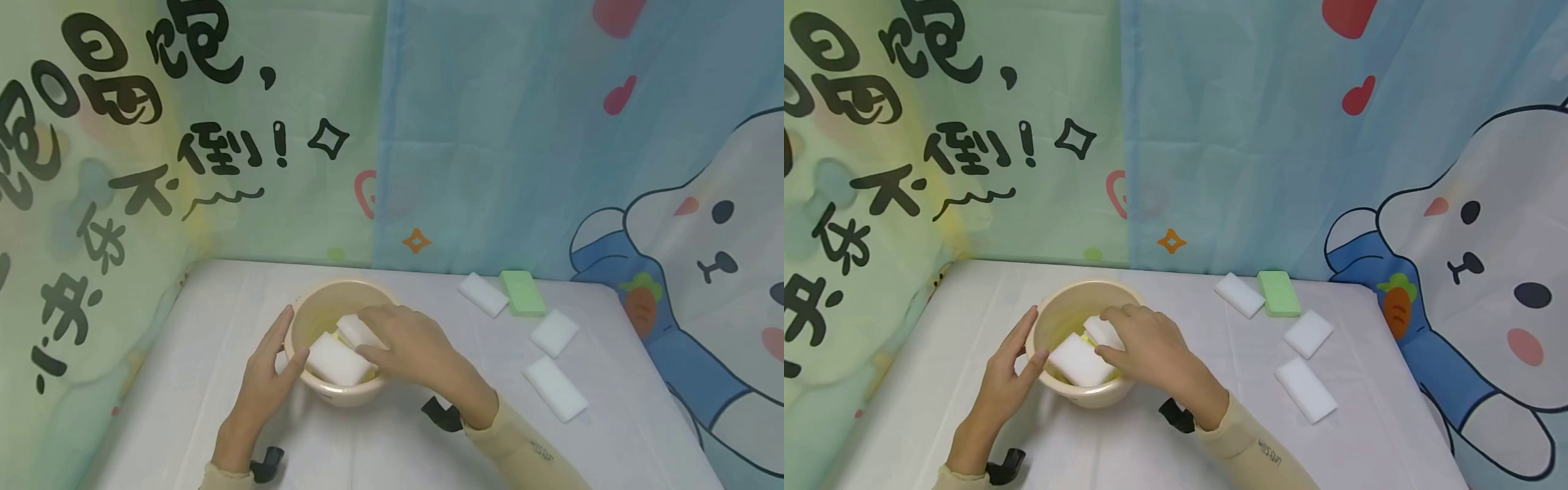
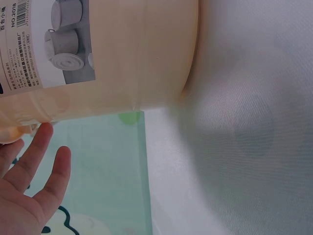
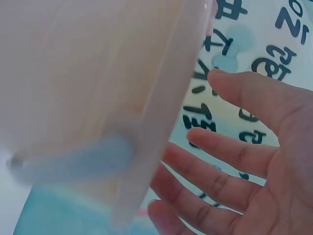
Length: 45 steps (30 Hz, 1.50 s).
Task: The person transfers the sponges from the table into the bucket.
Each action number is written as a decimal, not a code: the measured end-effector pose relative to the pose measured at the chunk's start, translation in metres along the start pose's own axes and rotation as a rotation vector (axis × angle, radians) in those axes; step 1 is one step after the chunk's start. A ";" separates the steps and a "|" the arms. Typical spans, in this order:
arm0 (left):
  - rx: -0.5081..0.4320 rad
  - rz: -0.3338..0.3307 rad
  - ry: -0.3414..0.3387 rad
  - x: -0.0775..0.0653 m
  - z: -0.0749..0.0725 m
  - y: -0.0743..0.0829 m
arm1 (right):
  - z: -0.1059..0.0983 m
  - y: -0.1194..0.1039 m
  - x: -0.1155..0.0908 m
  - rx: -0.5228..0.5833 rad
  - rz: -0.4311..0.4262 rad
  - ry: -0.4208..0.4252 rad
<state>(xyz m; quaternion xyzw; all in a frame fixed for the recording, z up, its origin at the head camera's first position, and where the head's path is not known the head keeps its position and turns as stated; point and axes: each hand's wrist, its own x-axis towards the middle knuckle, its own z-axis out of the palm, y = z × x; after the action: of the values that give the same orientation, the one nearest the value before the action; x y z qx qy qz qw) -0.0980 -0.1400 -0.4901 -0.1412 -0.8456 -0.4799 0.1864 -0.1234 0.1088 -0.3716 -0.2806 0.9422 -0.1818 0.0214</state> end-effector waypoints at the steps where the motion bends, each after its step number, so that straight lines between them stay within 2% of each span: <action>1: 0.003 -0.004 0.000 0.000 0.000 0.000 | -0.002 0.003 -0.003 0.004 -0.001 0.020; 6: 0.006 -0.011 -0.005 0.000 0.000 -0.001 | -0.011 0.020 -0.019 0.019 0.019 0.104; 13: -0.009 -0.011 -0.005 0.001 0.000 0.000 | -0.017 0.048 -0.044 -0.030 0.104 0.151; 23: -0.020 0.014 0.002 0.001 0.000 -0.003 | -0.014 0.093 -0.085 -0.054 0.187 0.252; 27: -0.015 0.020 0.007 0.000 0.000 -0.002 | -0.013 0.108 -0.101 -0.048 0.232 0.265; 34: -0.024 0.040 0.006 0.001 0.001 -0.002 | -0.002 0.149 -0.127 -0.245 0.159 0.377; 37: -0.032 0.043 0.007 0.002 0.001 -0.002 | 0.003 0.167 -0.139 -0.245 0.247 0.319; 41: -0.033 0.039 0.013 0.002 0.001 -0.001 | 0.009 0.190 -0.153 -0.169 0.408 0.188; 45: -0.032 0.033 0.015 0.001 0.000 -0.002 | 0.016 0.207 -0.162 -0.113 0.519 0.093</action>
<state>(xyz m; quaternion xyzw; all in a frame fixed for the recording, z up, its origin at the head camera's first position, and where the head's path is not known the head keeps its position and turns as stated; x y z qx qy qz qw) -0.0995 -0.1406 -0.4913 -0.1543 -0.8340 -0.4913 0.1984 -0.0922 0.3513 -0.4699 -0.0220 0.9912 -0.1301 0.0084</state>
